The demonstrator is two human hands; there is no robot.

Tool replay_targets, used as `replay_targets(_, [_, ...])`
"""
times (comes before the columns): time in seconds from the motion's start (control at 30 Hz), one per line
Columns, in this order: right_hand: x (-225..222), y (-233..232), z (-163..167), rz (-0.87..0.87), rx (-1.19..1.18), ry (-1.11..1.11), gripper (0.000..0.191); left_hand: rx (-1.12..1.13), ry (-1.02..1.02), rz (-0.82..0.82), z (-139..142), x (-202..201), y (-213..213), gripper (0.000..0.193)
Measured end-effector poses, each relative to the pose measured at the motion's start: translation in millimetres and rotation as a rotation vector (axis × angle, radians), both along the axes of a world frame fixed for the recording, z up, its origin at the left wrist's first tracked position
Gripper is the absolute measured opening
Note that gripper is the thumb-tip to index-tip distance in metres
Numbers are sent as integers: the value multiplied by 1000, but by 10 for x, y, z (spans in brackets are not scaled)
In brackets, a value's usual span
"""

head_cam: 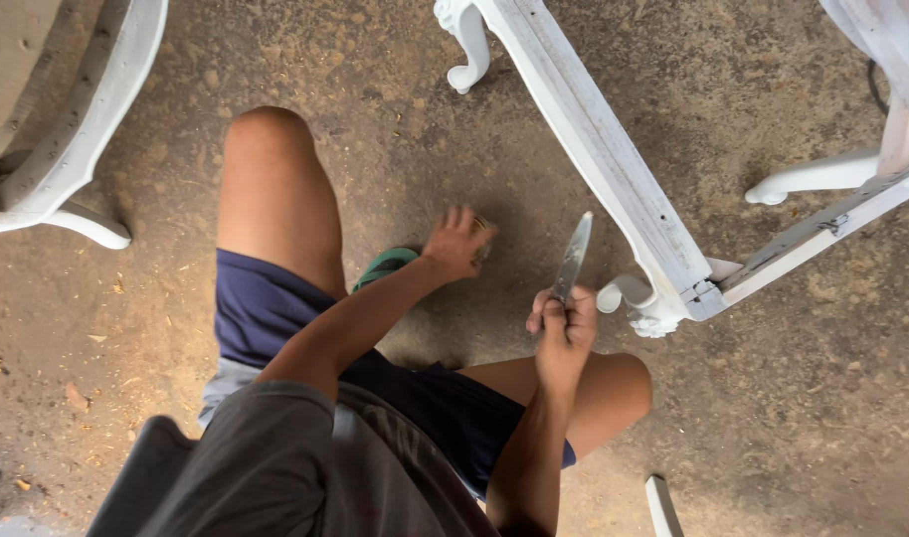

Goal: The person kneels on the floor and uses a metal scraper to remove old paint or residue from the legs and frame of a white wooden table. They repeatedly dip the scraper into a small yellow can of liquid to aid the process.

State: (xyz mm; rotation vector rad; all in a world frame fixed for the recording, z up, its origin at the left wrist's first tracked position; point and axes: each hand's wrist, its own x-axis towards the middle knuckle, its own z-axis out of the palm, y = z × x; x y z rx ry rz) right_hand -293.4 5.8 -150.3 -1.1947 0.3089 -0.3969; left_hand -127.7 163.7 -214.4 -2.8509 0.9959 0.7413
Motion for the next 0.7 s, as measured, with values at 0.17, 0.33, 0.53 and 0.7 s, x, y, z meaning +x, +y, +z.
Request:
replay_targets(0.17, [31,91,-40,-7,-44,51,24,-64,43,59,-49,110,107,101])
replay_targets(0.33, [-82,68,10,-159,-164,-15,26,-325,-57,179,92,757,233,97])
replay_targets(0.53, [-153,144,113,-419,-230,127,25,-909,-88,827,364,2105,380,102])
replay_targets(0.7, [108,321,140,-485,-455,264,28,-1168,-14,766,425,2771,322,109])
